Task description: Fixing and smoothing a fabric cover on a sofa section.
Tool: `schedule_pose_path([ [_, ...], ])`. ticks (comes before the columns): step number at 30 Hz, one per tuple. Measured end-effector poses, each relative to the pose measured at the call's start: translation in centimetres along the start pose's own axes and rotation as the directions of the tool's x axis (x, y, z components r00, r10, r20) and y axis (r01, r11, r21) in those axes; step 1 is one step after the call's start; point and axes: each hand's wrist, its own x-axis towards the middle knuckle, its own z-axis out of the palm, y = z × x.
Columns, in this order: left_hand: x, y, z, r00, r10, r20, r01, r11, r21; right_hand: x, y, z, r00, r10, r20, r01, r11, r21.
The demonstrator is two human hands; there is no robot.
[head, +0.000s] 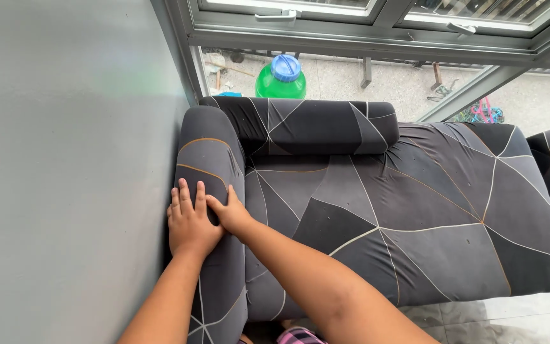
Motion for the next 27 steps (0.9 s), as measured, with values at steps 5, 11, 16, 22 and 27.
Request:
schedule_pose_path([
  [5, 0.9, 0.0, 1.1, 0.998, -0.004, -0.069, 0.007, 0.999, 0.037, 0.8, 3.3, -2.7, 0.982, 0.145, 0.124, -0.142, 0.989, -0.036],
  [11, 1.4, 1.9, -1.6, 0.997, -0.036, 0.073, 0.020, 0.977, 0.213, 2.5, 10.6, -7.1, 0.997, 0.059, 0.046, -0.051, 0.987, -0.155],
  [16, 3.8, 3.5, -3.2, 0.980, -0.044, 0.193, -0.017, 0.953, 0.303, 1.3, 11.4, -9.9, 0.956, 0.291, -0.027, -0.292, 0.943, -0.162],
  [22, 7.2, 4.1, -1.6, 0.980, -0.052, 0.191, -0.002, 0.962, 0.273, -0.1, 13.0, -12.9, 0.959, 0.272, -0.082, -0.278, 0.958, -0.065],
  [27, 7.9, 3.4, 0.1, 0.996, -0.056, 0.064, 0.037, 0.963, 0.266, -2.8, 12.3, -16.1, 0.960, 0.257, -0.114, -0.251, 0.966, 0.071],
])
